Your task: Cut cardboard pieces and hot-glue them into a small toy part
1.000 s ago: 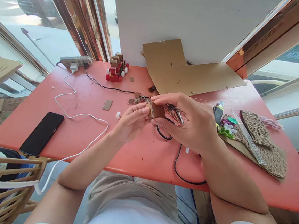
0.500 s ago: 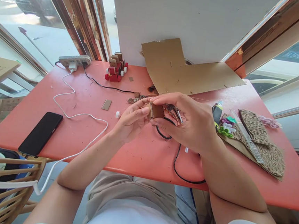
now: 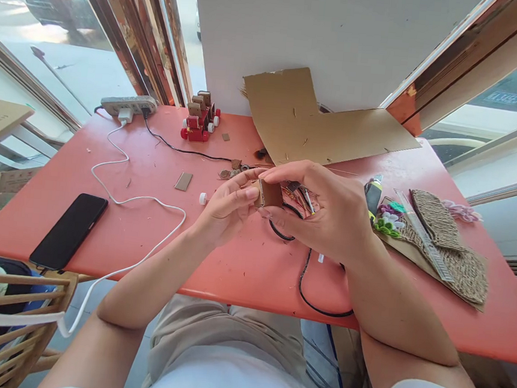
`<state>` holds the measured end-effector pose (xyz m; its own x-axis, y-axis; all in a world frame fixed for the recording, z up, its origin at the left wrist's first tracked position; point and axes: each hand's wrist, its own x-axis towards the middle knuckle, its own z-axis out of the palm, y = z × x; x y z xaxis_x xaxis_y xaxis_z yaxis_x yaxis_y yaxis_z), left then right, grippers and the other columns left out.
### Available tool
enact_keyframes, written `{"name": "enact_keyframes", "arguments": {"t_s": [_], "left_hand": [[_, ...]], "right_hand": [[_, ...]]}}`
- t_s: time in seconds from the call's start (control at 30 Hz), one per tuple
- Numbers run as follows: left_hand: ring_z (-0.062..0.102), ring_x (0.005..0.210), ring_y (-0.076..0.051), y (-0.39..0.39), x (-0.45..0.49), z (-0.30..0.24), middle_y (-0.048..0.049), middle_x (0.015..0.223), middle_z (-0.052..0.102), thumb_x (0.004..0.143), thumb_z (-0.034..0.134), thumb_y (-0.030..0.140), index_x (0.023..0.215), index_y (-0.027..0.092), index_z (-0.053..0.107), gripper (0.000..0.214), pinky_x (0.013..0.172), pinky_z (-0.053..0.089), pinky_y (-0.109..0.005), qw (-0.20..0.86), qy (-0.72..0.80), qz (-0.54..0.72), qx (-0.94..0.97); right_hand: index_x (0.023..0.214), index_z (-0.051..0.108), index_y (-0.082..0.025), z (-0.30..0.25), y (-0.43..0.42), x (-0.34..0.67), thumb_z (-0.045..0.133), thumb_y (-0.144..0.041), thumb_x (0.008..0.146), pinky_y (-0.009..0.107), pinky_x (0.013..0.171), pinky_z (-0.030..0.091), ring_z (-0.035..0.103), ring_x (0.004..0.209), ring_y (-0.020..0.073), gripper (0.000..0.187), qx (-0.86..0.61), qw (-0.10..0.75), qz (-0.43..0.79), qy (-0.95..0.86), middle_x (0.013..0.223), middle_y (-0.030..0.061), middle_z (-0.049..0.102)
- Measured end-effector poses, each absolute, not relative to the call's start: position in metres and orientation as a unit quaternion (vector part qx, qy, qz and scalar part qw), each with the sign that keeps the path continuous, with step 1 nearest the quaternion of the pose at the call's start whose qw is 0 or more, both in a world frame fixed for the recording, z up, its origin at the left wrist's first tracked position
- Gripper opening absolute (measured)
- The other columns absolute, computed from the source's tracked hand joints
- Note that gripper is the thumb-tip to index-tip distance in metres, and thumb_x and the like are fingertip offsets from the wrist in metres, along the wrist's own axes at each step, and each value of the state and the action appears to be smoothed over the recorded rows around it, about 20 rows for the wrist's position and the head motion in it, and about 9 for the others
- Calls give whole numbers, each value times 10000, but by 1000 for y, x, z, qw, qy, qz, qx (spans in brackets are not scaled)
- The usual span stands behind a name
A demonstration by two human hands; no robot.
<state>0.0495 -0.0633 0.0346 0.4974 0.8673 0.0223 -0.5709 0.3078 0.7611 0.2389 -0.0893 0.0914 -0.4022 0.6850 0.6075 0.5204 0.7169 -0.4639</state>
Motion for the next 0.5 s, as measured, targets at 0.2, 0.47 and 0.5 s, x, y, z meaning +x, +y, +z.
{"name": "enact_keyframes", "arguments": {"t_s": [0.2,0.47,0.5], "left_hand": [[741,788,-140,-64,51,38,13,885,793,624,1069,499,1036,223,800,564,773,602,-256,786,205,461,356],[780,898,-167,-65,51,37,-3,971,812,614,1072,511,1052,221,785,599,816,608,-259,787,214,456,358],[783,914,-173,-65,51,37,0,955,804,624,1065,507,1059,220,780,594,823,608,-262,785,214,456,360]], "right_hand": [[1083,759,-294,91,-89,239,781,-386,997,374,827,652,798,854,227,128,-365,406,104,-832,1006,23,862],[1061,757,-296,92,-89,239,761,-393,1000,366,821,650,793,854,230,115,-370,398,117,-832,925,15,834],[1060,755,-296,92,-89,239,758,-388,1001,364,819,650,793,854,229,109,-367,400,117,-832,921,13,831]]}}
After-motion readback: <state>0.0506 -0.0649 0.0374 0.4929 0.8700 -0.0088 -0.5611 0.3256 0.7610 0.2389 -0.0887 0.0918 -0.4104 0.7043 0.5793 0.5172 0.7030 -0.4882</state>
